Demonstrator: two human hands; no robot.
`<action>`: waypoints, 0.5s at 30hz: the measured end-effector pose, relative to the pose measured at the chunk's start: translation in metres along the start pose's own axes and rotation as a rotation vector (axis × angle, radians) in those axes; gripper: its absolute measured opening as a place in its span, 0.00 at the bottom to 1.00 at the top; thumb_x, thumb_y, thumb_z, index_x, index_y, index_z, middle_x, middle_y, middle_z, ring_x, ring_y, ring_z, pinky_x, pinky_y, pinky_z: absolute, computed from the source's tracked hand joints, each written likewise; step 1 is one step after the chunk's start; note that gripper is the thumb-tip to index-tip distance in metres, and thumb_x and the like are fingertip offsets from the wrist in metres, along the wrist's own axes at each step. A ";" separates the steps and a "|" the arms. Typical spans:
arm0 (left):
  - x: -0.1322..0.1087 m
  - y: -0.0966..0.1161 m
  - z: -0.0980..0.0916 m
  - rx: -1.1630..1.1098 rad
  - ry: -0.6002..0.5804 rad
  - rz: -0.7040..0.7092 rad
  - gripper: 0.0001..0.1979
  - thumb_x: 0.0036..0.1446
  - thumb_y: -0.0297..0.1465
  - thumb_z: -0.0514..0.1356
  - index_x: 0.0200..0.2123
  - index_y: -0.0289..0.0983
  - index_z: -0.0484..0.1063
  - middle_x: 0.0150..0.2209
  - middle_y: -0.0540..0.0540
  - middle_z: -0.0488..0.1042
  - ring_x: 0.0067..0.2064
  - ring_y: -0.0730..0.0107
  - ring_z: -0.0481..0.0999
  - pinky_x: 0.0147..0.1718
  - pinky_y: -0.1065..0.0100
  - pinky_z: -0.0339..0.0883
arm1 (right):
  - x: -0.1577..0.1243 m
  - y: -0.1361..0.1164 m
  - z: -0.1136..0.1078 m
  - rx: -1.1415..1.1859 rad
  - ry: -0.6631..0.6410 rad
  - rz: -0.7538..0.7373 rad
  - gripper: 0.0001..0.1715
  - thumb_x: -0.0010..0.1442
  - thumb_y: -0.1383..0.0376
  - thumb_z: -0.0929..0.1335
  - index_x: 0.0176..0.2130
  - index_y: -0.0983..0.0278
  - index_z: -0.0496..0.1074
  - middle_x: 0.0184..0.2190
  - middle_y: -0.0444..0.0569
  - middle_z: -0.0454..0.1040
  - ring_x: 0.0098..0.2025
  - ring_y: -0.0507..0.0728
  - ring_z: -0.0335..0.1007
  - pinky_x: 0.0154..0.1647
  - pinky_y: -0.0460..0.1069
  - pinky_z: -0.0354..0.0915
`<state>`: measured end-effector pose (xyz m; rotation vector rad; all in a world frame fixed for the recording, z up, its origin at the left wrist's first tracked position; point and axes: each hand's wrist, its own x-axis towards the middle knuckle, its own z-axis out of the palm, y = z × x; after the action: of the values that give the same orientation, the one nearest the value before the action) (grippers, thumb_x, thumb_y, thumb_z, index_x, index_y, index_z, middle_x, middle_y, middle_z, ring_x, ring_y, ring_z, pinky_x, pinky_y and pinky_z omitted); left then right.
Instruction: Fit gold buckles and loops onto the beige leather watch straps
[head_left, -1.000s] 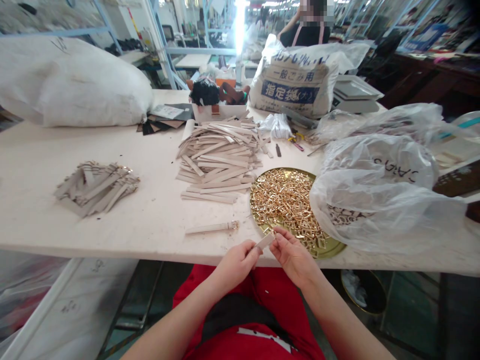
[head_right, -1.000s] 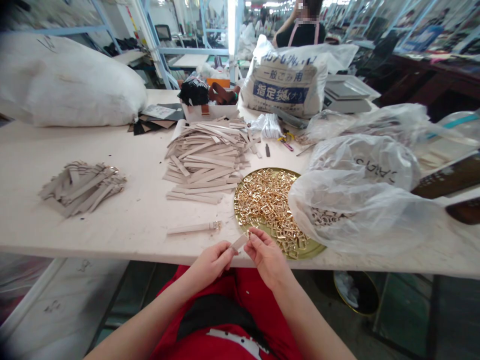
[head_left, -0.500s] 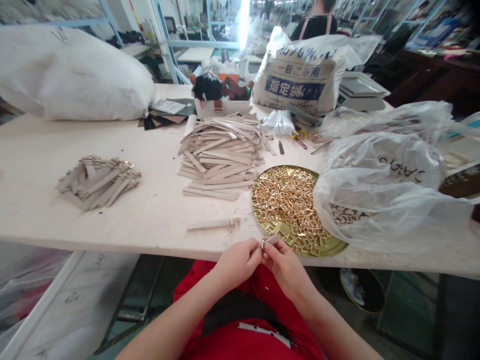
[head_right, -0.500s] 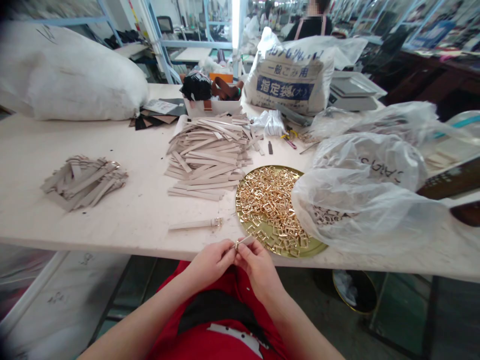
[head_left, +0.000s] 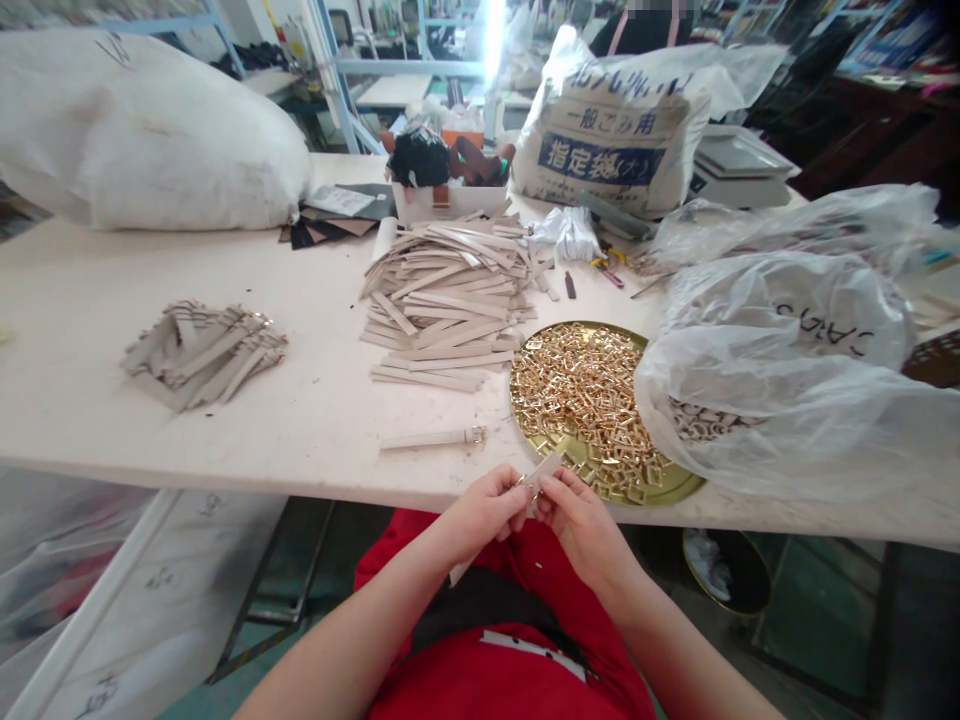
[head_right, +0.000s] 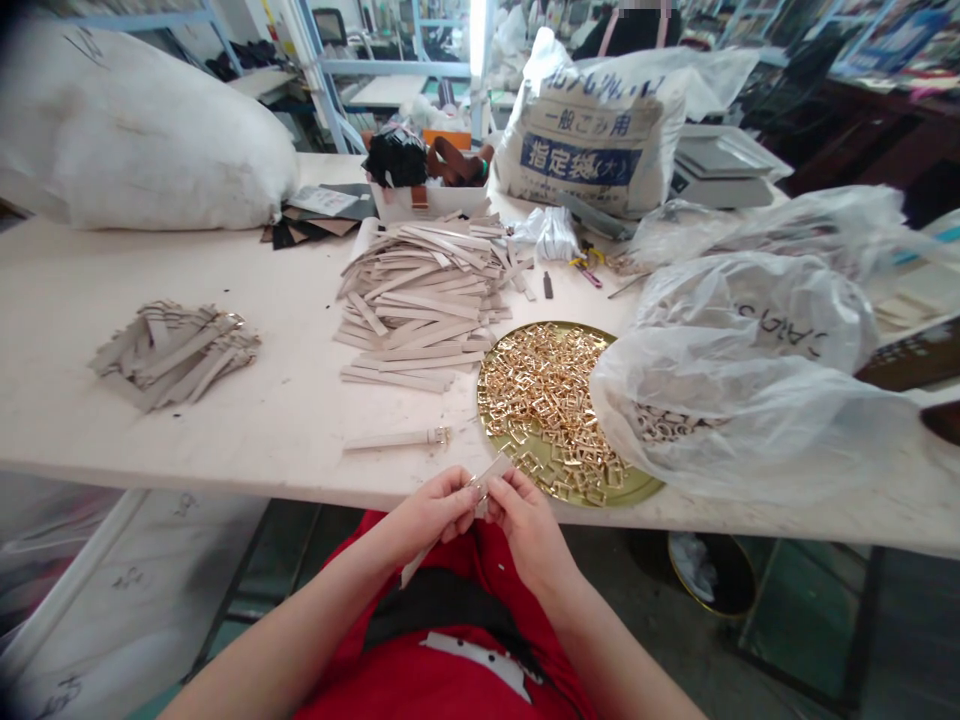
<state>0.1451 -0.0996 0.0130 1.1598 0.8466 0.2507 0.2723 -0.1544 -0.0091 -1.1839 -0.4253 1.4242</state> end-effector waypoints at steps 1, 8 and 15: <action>0.000 0.000 0.000 0.008 -0.003 -0.003 0.11 0.54 0.38 0.51 0.28 0.37 0.57 0.18 0.57 0.60 0.16 0.83 0.55 0.16 0.77 0.47 | 0.000 0.000 0.000 -0.020 -0.003 -0.004 0.10 0.50 0.59 0.69 0.25 0.62 0.66 0.19 0.39 0.63 0.22 0.49 0.56 0.26 0.45 0.57; 0.000 0.003 0.001 0.097 0.015 -0.021 0.10 0.53 0.38 0.51 0.27 0.38 0.57 0.17 0.57 0.60 0.16 0.82 0.54 0.16 0.76 0.47 | -0.005 -0.005 -0.004 -0.446 0.064 -0.188 0.10 0.51 0.58 0.67 0.27 0.62 0.67 0.23 0.42 0.66 0.26 0.52 0.60 0.29 0.48 0.57; 0.003 -0.009 0.005 0.383 0.191 0.057 0.10 0.53 0.38 0.51 0.25 0.37 0.58 0.19 0.55 0.63 0.22 0.76 0.60 0.22 0.73 0.53 | 0.006 -0.003 -0.013 -0.804 0.100 -0.319 0.05 0.50 0.63 0.67 0.27 0.62 0.66 0.22 0.42 0.67 0.27 0.54 0.62 0.30 0.48 0.57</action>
<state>0.1486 -0.1053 0.0039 1.5362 1.0604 0.2553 0.2862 -0.1532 -0.0142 -1.7127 -1.1284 0.9160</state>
